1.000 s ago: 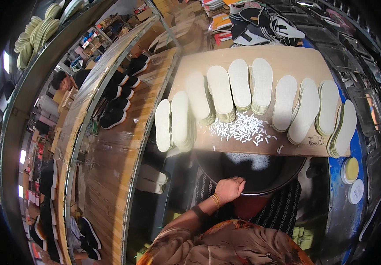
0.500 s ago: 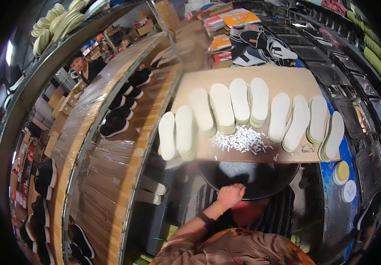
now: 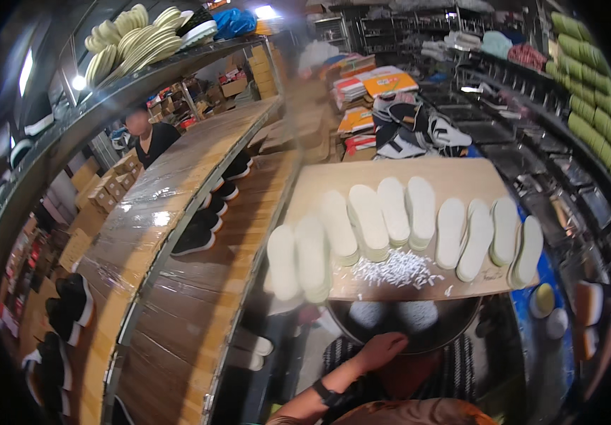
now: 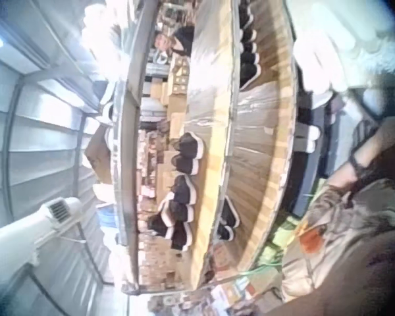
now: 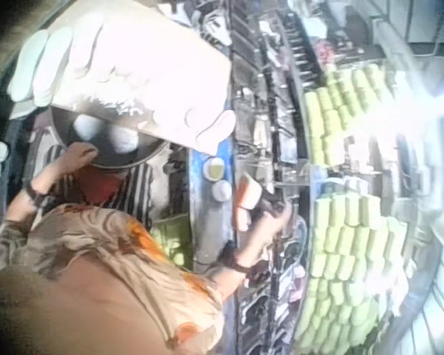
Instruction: Trimming excess material from shoes and inserting insoles in a factory setting.
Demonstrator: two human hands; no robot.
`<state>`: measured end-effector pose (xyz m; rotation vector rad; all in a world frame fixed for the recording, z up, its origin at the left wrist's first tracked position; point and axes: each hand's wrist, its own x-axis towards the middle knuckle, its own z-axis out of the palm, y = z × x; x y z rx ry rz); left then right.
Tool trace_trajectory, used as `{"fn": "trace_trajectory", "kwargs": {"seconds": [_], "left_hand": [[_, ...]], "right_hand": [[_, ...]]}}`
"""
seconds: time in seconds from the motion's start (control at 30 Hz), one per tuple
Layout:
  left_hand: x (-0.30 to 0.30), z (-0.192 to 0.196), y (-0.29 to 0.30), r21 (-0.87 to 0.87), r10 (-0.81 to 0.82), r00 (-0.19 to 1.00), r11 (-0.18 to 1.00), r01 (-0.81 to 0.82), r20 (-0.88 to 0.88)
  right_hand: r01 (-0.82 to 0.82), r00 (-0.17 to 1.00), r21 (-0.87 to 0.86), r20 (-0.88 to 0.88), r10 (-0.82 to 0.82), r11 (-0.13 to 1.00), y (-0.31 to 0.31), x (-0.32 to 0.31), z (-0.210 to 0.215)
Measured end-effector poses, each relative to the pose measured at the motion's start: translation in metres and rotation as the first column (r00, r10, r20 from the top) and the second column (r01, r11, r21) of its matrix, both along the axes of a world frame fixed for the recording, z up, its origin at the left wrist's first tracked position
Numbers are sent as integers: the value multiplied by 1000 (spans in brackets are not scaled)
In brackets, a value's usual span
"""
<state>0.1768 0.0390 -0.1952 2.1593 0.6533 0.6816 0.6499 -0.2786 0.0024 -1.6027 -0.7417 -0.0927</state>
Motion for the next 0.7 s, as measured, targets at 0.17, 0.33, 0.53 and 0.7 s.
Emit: {"fn": "trace_trajectory", "kwargs": {"seconds": [0.17,0.33,0.53,0.7], "left_hand": [[-17,47,-16,-911,-211,970,365,191,119],[-45,103,-37,-868,235,855,316,382,462],[-74,-1,-15,-944,679,656,218,248,329],[-74,-57,-18,-979,631,761,202,27,151]], "right_hand": [[-35,698,-403,645,311,914,138,-222,16],[-331,44,-844,433,900,422,206,-342,-23],[-638,-148,-618,684,715,459,241,-390,-114],[-652,-213,-690,563,799,313,230,-377,-135]]}}
